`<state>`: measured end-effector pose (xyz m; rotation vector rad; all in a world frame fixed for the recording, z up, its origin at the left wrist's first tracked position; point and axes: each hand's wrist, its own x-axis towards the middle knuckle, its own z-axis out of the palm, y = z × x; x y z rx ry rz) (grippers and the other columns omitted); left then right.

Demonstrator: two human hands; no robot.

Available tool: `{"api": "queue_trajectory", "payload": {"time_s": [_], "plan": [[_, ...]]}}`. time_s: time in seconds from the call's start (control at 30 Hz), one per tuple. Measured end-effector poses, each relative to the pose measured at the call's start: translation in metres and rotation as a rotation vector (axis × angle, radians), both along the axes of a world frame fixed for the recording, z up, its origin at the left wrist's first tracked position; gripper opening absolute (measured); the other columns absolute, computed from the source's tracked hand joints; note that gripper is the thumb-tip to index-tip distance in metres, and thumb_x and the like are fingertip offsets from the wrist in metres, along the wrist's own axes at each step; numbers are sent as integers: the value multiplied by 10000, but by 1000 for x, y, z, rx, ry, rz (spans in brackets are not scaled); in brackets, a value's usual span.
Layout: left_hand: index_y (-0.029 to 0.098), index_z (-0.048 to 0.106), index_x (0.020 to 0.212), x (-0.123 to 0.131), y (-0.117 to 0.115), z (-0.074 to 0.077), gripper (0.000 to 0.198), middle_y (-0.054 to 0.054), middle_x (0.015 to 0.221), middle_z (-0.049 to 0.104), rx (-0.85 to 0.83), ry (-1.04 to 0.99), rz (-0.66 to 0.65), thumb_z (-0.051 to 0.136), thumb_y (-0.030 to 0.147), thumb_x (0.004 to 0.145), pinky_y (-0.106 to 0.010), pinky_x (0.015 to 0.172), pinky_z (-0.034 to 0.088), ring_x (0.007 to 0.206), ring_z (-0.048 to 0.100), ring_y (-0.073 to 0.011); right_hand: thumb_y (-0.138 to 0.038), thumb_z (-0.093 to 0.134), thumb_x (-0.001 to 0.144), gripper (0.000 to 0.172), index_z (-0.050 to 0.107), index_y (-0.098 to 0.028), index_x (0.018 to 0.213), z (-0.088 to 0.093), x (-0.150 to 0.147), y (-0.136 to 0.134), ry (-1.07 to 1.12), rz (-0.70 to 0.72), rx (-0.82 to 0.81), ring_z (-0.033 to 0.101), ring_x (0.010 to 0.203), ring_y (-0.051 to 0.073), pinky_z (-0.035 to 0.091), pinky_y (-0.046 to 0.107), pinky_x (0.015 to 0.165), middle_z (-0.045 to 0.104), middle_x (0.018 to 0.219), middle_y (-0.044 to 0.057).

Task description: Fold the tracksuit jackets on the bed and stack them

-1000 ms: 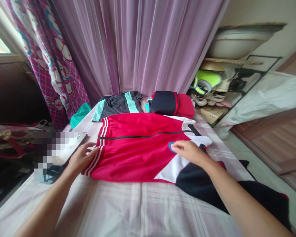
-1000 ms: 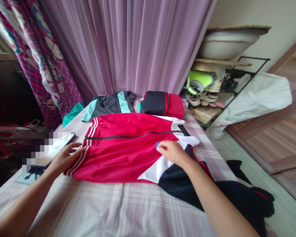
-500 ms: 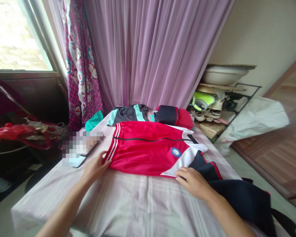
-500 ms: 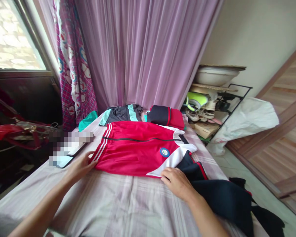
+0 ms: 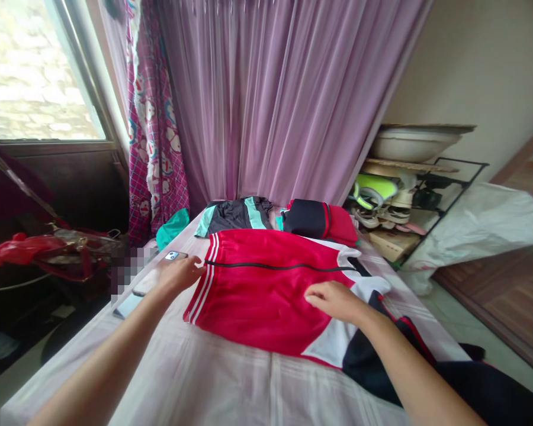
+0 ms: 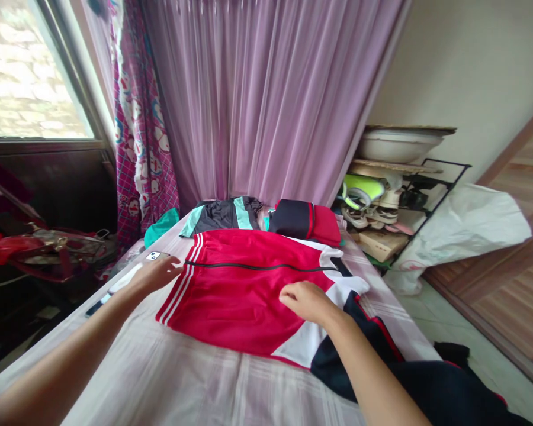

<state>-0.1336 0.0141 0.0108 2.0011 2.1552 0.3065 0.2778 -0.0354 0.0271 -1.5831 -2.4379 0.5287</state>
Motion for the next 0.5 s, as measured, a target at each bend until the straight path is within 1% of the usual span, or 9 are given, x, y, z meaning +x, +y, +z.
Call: {"api": "queue_trajectory", "payload": {"time_s": [0.03,0.1,0.2,0.27,0.3,0.37,0.43,0.5], "plan": [[218,723,1030,-1,5,-3,427,-100,1012,765,-24,-16,29,482,511,833,-341,769,492,935,702,-282,-292,499,864,258,751,-238,857,1,-6,17,12,-12,39,656,762,181,440,262,684,746,825,11],[212,735,954,-2,11,-13,456,-98,966,767,-58,-82,72,445,546,842,-333,752,496,906,707,-278,-282,493,878,276,752,-244,963,3,-21,54,32,-22,120,679,900,203,473,285,793,761,982,33],[231,718,1006,-2,9,-34,490,-61,983,765,-15,-258,106,403,575,855,-305,774,503,911,709,-248,-265,484,901,303,735,-227,1067,1,-50,115,64,-36,227,655,1061,209,463,299,934,726,1150,57],[249,700,1052,-1,6,-45,503,-37,998,762,30,-349,132,402,601,852,-291,778,507,908,709,-234,-268,477,922,327,703,-218,1153,0,-73,154,81,-94,228,654,1077,199,465,287,950,694,1226,60],[255,695,1065,0,4,-49,512,-30,982,761,41,-370,146,402,615,850,-291,770,509,894,710,-232,-273,476,929,345,679,-216,1203,-1,-83,172,77,-128,209,663,1059,196,472,286,943,686,1244,61],[258,688,1082,0,1,-52,532,-24,938,757,45,-371,169,394,635,848,-297,757,509,861,708,-235,-292,486,941,396,610,-220,1311,-5,-103,205,53,-182,161,682,1013,193,474,289,942,695,1226,61],[253,681,1102,0,0,-49,551,-27,931,751,27,-361,170,377,638,852,-304,761,505,850,703,-237,-326,501,947,467,528,-218,1400,-11,-118,231,32,-215,97,697,968,189,471,278,935,724,1153,58],[247,667,1121,1,-2,-45,570,-30,942,748,-7,-356,157,366,646,848,-307,755,500,830,698,-231,-374,524,943,544,459,-204,1455,-18,-129,251,24,-220,23,711,886,177,481,260,890,752,1035,47]]}}
